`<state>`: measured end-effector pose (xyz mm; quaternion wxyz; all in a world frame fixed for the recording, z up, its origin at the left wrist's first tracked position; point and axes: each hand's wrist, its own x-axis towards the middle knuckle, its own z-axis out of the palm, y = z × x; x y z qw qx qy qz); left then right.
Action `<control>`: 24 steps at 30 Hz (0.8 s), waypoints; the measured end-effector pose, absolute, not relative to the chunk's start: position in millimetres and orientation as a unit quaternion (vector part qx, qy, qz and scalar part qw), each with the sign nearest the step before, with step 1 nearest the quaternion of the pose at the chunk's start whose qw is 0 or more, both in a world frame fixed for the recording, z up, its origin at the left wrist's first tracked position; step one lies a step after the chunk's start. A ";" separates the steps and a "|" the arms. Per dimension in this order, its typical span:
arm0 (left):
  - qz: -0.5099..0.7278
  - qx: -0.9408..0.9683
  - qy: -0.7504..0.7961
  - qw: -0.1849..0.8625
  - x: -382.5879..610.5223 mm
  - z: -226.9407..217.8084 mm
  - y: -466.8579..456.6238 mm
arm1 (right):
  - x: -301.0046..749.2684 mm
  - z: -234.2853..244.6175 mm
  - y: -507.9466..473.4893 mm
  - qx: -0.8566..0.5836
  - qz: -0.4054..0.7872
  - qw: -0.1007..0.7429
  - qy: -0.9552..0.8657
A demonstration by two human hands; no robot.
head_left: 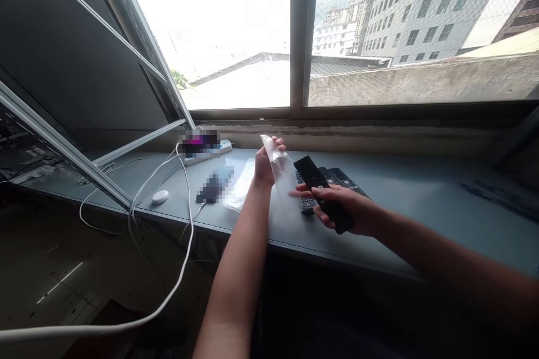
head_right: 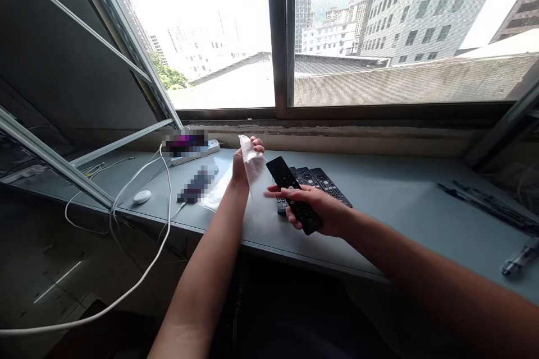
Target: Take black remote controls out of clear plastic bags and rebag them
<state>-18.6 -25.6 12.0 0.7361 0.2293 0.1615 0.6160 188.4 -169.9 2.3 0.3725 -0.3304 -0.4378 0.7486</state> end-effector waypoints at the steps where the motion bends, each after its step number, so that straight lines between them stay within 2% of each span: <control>1: 0.614 0.230 0.152 0.739 -18.1 12.0 -25.9 | 187.9 3.7 -170.8 -0.329 0.751 0.362 -0.443; 12: 0.671 0.192 0.156 0.699 -22.0 6.5 -17.7 | 191.5 -5.6 -167.8 -0.328 0.745 0.315 -0.488; 16: 0.687 0.186 0.167 0.683 -19.5 4.7 -12.4 | 189.1 -3.9 -167.5 -0.351 0.715 0.362 -0.484; 20: 0.635 0.205 0.195 0.719 -13.5 4.2 -15.7 | 188.3 -1.3 -164.8 -0.374 0.677 0.418 -0.477; 24: 0.583 0.252 0.201 0.746 -9.1 3.1 -17.8 | 189.7 -2.3 -162.9 -0.388 0.655 0.423 -0.491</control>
